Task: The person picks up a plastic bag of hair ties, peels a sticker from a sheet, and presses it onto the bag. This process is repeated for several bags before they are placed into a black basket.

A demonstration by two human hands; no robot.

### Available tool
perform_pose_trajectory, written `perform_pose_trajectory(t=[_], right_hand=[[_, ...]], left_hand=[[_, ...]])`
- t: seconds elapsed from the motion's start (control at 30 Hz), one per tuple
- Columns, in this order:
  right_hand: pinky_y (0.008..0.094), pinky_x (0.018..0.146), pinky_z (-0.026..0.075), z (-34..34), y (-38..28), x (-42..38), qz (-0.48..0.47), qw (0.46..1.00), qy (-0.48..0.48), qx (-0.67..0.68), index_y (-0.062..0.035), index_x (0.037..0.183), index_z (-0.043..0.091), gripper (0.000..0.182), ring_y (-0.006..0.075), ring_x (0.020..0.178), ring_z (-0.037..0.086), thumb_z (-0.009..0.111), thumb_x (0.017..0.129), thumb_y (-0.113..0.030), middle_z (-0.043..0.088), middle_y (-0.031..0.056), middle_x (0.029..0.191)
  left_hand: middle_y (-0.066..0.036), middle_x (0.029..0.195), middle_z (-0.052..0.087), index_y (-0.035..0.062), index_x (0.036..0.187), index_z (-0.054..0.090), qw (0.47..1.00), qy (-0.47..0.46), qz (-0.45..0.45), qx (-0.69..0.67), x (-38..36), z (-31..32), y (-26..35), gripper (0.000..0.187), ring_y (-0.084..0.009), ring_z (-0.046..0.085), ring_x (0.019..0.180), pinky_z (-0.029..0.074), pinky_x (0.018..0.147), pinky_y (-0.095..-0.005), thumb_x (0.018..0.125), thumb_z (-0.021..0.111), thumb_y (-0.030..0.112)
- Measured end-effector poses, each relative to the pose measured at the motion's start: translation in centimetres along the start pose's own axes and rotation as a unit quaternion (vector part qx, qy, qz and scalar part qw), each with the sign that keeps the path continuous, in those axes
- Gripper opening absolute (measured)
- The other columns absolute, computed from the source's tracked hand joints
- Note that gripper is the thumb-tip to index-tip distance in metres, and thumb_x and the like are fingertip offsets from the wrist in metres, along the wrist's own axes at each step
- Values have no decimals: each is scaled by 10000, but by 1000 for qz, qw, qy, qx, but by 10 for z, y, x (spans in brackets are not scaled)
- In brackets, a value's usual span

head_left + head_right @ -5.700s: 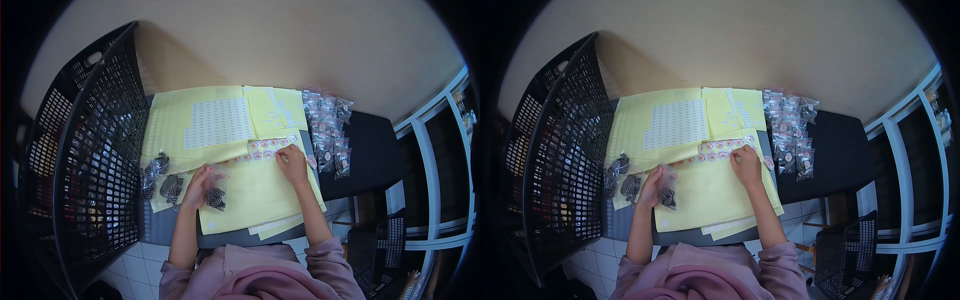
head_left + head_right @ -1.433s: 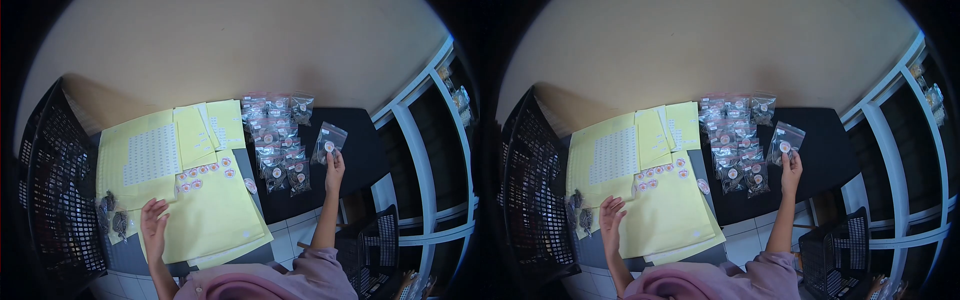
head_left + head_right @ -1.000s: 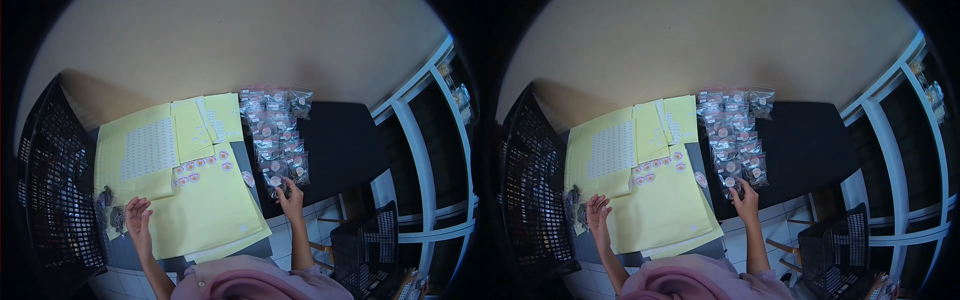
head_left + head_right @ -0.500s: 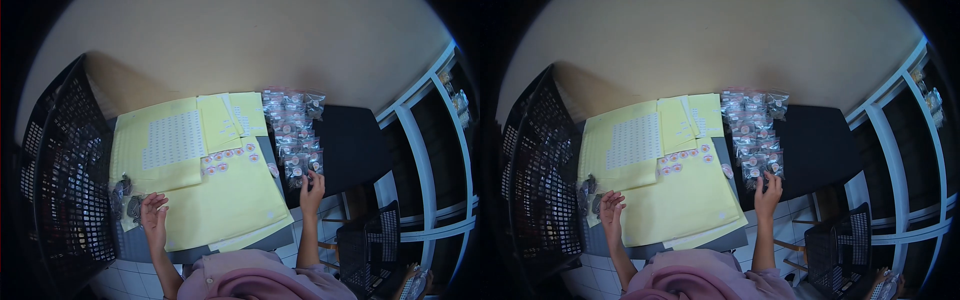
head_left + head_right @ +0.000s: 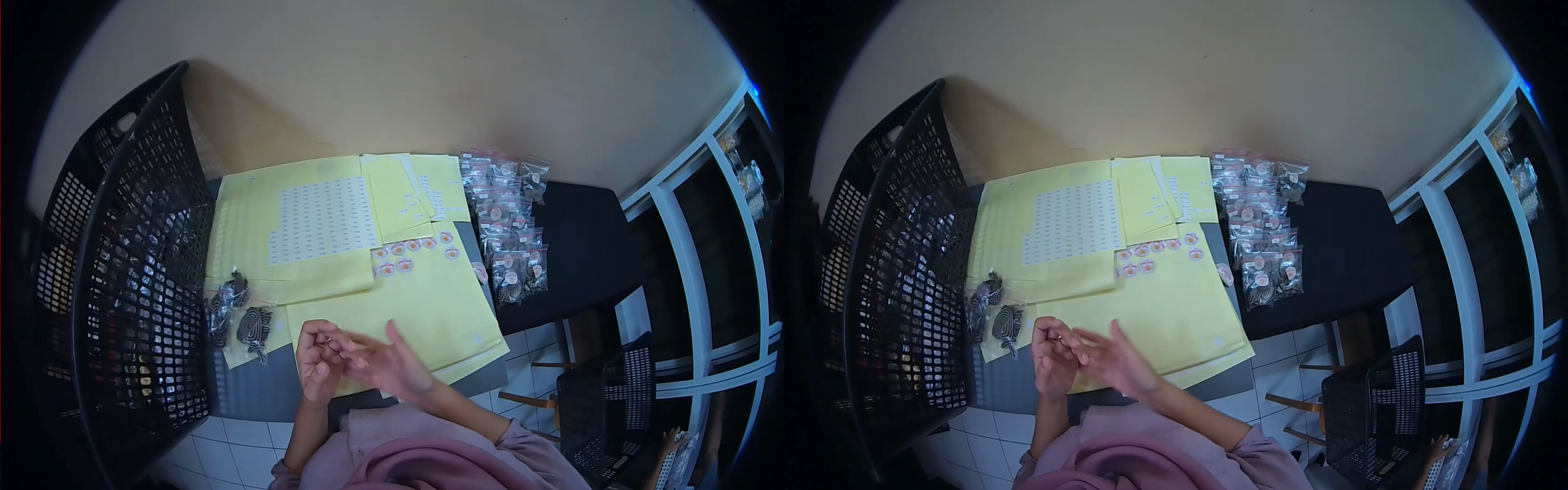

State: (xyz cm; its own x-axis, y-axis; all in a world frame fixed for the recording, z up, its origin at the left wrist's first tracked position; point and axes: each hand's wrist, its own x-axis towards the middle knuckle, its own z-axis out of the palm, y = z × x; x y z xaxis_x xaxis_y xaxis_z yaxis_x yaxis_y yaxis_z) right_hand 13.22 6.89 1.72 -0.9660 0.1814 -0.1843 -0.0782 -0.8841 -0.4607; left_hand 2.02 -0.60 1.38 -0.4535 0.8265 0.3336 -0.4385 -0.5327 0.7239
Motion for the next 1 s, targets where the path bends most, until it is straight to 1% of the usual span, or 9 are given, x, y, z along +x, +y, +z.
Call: perform_pose_trajectory(t=[0.1,0.17,0.23,0.43,0.5,0.53,0.63,0.77,1.0], right_hand=[[355,941,320,-11,-34,-6,-144,946,98,-273,-26,1265,328,558,213,1096,458,370,881,-429,491,155,1164],[341,809,405,-24,-58,2,-248,682,267,-634,-46,1154,466,395,230,964,525,549,810,-222,552,131,1036],[359,724,433,-45,-83,8,-297,421,337,-788,-9,1029,543,330,278,867,547,617,717,-86,562,139,896],[355,640,458,-64,-114,15,-275,453,402,-747,-15,910,597,195,290,722,571,604,728,-84,555,132,832],[354,635,460,-56,-107,23,-232,484,390,-748,-15,908,599,197,272,732,580,609,725,-89,560,126,827],[312,574,446,-59,-100,28,-288,472,349,-757,2,917,589,200,204,611,534,603,738,-85,574,121,798],[312,581,445,-52,-86,37,-267,466,349,-768,0,913,589,195,217,607,531,600,740,-91,571,122,805],[353,682,426,-40,-68,41,-285,449,347,-772,-45,913,598,208,271,766,548,615,713,-101,551,100,844],[282,626,437,-10,-28,54,-326,570,208,-725,-34,961,585,264,203,757,540,631,702,-55,552,99,863]], left_hand=[[-110,817,465,-7,1093,332,998,37,7,55,-5,-13,6,496,-188,520,666,492,580,-323,785,557,310],[-124,879,514,-12,1084,361,998,41,30,27,-7,-20,10,414,-178,541,712,480,640,-308,798,550,219],[-107,885,519,-9,1068,385,980,96,44,171,-8,-26,17,309,-166,536,729,463,667,-300,808,507,105],[-101,938,509,11,1031,434,900,213,87,371,-11,-56,50,269,-179,485,887,372,814,-300,776,516,11],[-121,990,481,29,1038,447,673,270,101,681,-12,-64,70,314,-249,459,935,347,846,-351,744,557,41],[-126,1044,449,41,1050,460,618,283,41,732,-14,-69,75,386,-301,413,988,331,864,-394,701,614,101],[-116,1069,440,38,1040,476,570,261,-92,774,-24,-77,77,430,-306,390,1020,317,877,-415,669,660,155],[-111,1072,436,59,1083,491,593,215,-91,771,-31,-83,65,469,-300,392,1040,308,891,-402,665,671,171],[-125,1001,513,45,1077,510,638,256,-62,724,-33,-82,64,305,-250,485,939,327,878,-348,794,556,148]])
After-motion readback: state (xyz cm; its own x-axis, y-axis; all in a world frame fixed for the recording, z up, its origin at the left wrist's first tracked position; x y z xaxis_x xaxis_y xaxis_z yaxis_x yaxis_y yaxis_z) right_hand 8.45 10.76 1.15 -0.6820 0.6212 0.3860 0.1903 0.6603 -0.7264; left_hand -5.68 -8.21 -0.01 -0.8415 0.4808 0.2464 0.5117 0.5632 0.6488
